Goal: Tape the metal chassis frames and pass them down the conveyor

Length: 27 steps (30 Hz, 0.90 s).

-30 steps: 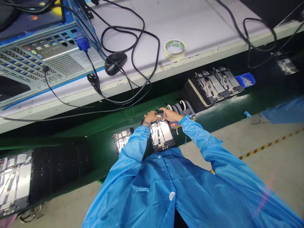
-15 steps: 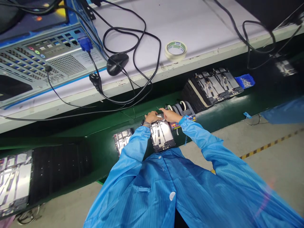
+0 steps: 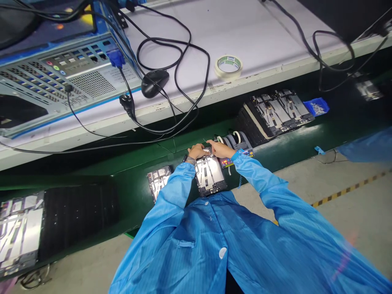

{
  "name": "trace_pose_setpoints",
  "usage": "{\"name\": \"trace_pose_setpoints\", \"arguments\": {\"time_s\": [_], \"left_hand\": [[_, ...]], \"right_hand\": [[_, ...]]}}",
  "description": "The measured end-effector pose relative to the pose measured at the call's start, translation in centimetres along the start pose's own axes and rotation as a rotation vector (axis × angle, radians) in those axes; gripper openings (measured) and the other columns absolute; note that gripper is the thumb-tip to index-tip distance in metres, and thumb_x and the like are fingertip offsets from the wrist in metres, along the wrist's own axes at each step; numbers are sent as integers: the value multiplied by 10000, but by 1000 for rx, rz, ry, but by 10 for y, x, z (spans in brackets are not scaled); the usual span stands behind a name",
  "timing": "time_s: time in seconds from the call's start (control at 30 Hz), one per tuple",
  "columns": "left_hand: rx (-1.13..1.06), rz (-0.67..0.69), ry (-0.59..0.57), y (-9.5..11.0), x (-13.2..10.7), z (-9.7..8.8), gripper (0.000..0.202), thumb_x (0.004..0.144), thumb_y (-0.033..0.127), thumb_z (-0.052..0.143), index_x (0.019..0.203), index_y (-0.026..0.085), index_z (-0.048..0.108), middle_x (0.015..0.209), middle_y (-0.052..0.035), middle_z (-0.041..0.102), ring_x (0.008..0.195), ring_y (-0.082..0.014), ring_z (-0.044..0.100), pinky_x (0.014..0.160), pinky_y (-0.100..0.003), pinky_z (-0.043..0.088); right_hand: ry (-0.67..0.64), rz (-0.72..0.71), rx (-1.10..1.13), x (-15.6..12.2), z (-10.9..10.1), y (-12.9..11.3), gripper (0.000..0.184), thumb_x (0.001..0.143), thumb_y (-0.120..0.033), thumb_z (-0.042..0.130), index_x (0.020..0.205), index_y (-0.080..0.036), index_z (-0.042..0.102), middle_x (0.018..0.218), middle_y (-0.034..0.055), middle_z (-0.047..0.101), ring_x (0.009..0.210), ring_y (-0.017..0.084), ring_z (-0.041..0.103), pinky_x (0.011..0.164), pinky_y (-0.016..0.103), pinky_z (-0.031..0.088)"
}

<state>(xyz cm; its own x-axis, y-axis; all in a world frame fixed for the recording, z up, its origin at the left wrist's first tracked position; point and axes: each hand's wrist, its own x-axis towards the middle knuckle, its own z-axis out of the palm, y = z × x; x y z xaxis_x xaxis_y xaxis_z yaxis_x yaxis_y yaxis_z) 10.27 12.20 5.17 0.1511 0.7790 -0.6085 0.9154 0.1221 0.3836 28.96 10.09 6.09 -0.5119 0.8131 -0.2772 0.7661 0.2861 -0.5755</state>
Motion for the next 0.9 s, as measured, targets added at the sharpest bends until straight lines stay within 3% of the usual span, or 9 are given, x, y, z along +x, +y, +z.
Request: {"name": "trace_pose_setpoints", "arguments": {"time_s": [0.73,0.9], "left_hand": [[-8,15,1,-1,1,-1,680,661,632,808,1225,279,664,1370,-105,672,1359,-365,534,1162,-530,292],[-6,6,-2,0,0,-1,694,648,640,815,1218,272,669,1366,-114,675,1352,-358,539,1154,-526,305]], "right_hand": [[35,63,-100,-5,1,-18,810,855,-162,757,1563,-179,364,990,99,753,944,281,705,739,275,429],[58,37,-130,-5,0,-17,752,849,-179,774,1517,-204,430,1139,131,718,1038,290,684,798,296,448]]}}
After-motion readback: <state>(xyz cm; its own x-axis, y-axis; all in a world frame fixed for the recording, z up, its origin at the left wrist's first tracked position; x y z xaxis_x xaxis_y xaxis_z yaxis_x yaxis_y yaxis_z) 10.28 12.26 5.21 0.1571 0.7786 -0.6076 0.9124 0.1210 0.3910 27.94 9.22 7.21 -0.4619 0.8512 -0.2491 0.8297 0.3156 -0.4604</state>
